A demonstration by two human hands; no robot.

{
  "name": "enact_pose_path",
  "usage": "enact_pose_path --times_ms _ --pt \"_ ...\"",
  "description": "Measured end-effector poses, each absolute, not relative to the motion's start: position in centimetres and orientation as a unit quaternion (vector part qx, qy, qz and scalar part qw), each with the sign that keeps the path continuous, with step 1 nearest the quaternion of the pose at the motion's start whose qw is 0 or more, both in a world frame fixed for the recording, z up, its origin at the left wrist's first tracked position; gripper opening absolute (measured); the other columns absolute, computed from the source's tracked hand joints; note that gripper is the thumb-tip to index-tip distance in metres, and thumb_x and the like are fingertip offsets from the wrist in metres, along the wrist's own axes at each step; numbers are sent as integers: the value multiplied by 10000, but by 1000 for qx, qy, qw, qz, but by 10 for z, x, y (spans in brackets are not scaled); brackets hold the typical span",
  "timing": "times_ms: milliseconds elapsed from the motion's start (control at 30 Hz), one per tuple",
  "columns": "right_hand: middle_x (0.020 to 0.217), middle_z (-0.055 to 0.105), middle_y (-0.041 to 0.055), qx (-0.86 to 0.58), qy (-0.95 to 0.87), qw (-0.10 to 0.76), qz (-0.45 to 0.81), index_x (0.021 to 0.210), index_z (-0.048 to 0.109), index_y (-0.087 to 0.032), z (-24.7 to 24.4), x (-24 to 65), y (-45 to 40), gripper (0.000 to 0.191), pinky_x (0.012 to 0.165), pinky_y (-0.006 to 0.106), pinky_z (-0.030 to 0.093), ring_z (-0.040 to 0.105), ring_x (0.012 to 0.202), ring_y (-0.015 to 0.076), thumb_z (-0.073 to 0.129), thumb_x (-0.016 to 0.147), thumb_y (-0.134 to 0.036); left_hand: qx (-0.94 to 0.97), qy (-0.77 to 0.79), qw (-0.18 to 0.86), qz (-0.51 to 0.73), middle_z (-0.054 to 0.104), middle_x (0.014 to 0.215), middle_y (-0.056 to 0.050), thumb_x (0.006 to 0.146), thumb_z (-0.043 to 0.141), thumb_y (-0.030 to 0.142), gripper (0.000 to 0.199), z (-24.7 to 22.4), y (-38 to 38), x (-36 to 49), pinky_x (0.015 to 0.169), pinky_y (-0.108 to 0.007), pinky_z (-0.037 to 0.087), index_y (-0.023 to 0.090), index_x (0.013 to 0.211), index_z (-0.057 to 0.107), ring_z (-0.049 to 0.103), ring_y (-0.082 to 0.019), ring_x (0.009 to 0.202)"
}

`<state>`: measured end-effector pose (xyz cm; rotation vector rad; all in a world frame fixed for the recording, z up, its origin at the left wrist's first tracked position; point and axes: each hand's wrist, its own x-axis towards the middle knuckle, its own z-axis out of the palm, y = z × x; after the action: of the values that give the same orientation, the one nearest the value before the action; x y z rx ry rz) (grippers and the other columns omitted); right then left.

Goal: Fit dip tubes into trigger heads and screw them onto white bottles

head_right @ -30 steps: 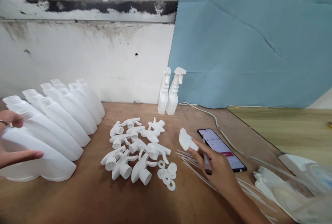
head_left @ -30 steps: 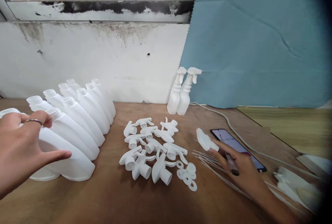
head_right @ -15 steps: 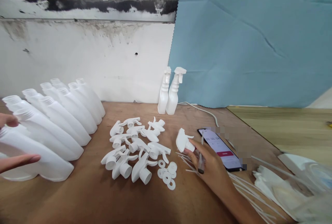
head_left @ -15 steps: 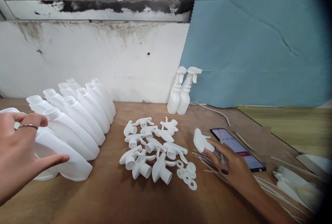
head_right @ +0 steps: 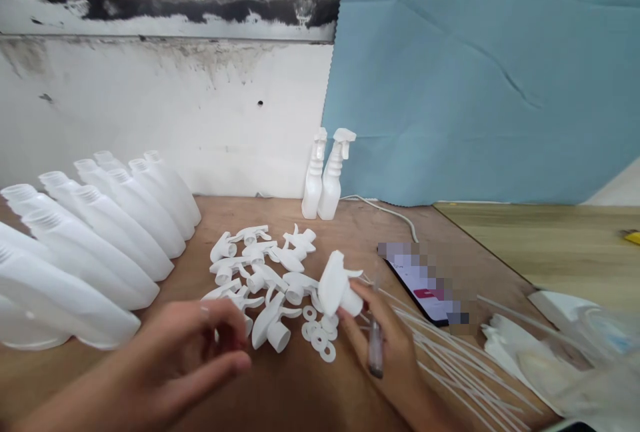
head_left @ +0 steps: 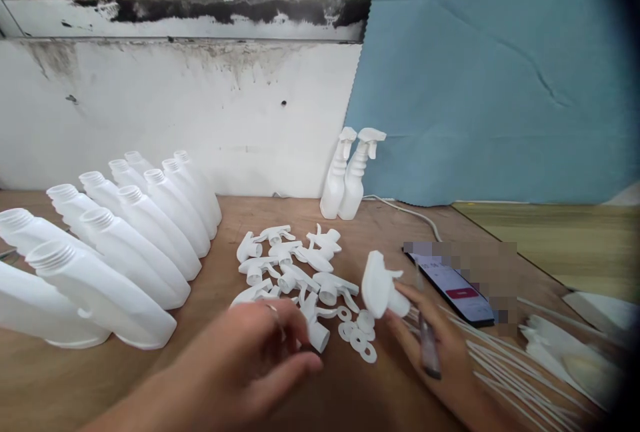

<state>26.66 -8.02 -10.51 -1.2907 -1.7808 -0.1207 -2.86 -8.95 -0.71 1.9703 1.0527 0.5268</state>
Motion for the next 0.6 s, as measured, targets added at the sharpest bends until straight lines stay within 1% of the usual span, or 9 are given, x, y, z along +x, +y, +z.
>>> enact_pose_path --times_ms 33,100,167,267,333,367,433,533,600 --pt "1027 714 94 -509 -733 450 -36 1195 567 -189 -109 262 -84 270 706 278 585 717 849 229 552 956 -314 734 390 520 196 561 707 8 911 582 423 235 -25 -89 -13 558 -212 397 190 887 608 508 -124 628" --pt "1053 712 84 -471 -768 434 -15 1236 548 -199 -116 255 -90 297 753 275 585 713 891 223 568 948 -269 626 319 680 210 565 695 -3 851 635 555 423 -62 -91 10 530 -193 377 155 949 541 498 -105 589" --pt "1072 708 84 -426 -805 412 -17 1287 523 -197 -119 254 -94 362 797 286 580 707 920 225 593 932 -225 555 283 747 232 559 682 -7 767 684 670 596 -93 -94 24 471 -165 342 145 967 484 472 -82 534" --pt "1115 689 108 -370 -854 366 -23 1310 514 -181 -114 253 -96 397 861 322 561 682 994 248 598 923 -178 533 246 758 284 586 866 -53 723 731 681 682 -114 -96 29 447 -143 390 141 1057 482 504 -70 562" --pt "1126 680 116 -343 -875 342 -13 1293 531 -183 -107 249 -98 350 881 336 547 661 1035 255 569 945 -174 515 227 767 308 598 992 -84 724 757 648 730 -116 -95 27 447 -135 429 160 1171 449 548 -79 604" --pt "1111 685 110 -328 -882 339 -9 1281 541 -191 -103 246 -98 320 880 340 543 658 1031 253 555 962 -189 503 225 772 317 609 1005 -92 729 768 624 735 -116 -94 26 441 -132 439 166 1196 433 565 -85 608" --pt "1057 697 96 -311 -888 339 12 1288 543 -203 -98 238 -102 315 857 347 543 665 971 249 542 992 -311 479 239 775 336 632 949 -91 756 780 563 666 -116 -90 26 429 -139 462 155 1162 444 592 -100 591" --pt "965 694 90 -331 -867 367 64 1352 510 -199 -96 228 -109 565 780 360 556 666 851 260 423 971 -606 436 249 780 373 650 861 -87 816 747 489 520 -123 -82 25 459 -205 533 136 1069 462 639 -145 596" --pt "917 681 92 -349 -840 407 84 1374 495 -188 -97 225 -115 688 736 360 561 666 815 274 280 955 -690 394 239 790 405 649 803 -71 837 714 466 461 -128 -77 24 460 -230 545 139 1033 454 650 -164 583"
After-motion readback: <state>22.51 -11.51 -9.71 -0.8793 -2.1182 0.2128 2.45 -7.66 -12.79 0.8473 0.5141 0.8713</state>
